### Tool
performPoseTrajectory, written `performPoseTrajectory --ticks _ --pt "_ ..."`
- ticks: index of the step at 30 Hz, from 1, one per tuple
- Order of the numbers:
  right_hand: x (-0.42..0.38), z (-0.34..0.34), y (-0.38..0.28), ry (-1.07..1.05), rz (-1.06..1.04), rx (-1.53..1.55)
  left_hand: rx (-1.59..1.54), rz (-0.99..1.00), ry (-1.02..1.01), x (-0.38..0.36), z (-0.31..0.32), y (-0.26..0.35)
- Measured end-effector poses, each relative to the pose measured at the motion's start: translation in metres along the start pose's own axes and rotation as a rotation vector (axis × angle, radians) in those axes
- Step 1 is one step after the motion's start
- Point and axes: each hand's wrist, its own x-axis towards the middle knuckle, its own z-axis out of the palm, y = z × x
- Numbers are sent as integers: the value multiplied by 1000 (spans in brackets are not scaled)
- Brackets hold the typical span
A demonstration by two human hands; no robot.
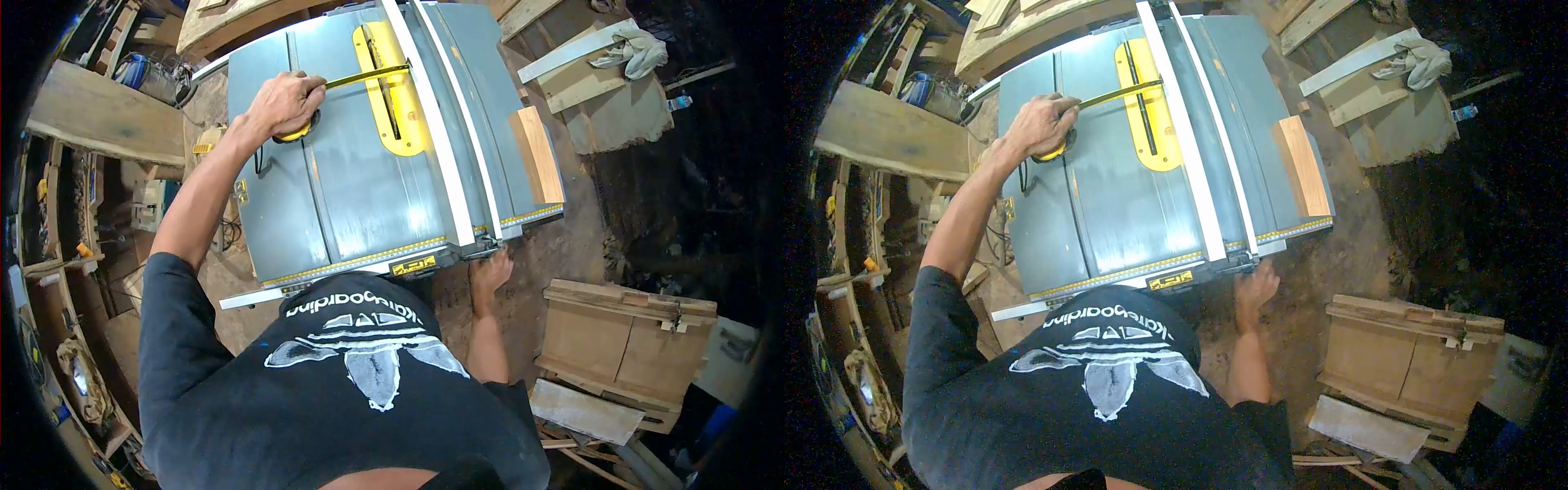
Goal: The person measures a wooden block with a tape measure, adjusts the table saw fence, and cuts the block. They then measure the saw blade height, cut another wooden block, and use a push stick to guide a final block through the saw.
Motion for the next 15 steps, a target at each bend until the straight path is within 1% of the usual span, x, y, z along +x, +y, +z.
performPoseTrajectory --ticks 2,5,7,11,13,15 --pt "2 -1 -1 23 -16 14 10 9 10 1 1 -2" --pt "5 -10 -8 -2 14 61 17 -5 -8 1 -1 -1" --pt "8 -12 -11 -25 70 118 16 -5 -4 2 1 -2" --pt "1 -1 0 -72 102 75 17 -13 -19 2 -2 1" --pt "-5 5 8 -30 -11 36 17 -3 -13 1 -1 0" --pt "-6 6 10 -60 3 28 17 7 -7 1 -1 0"
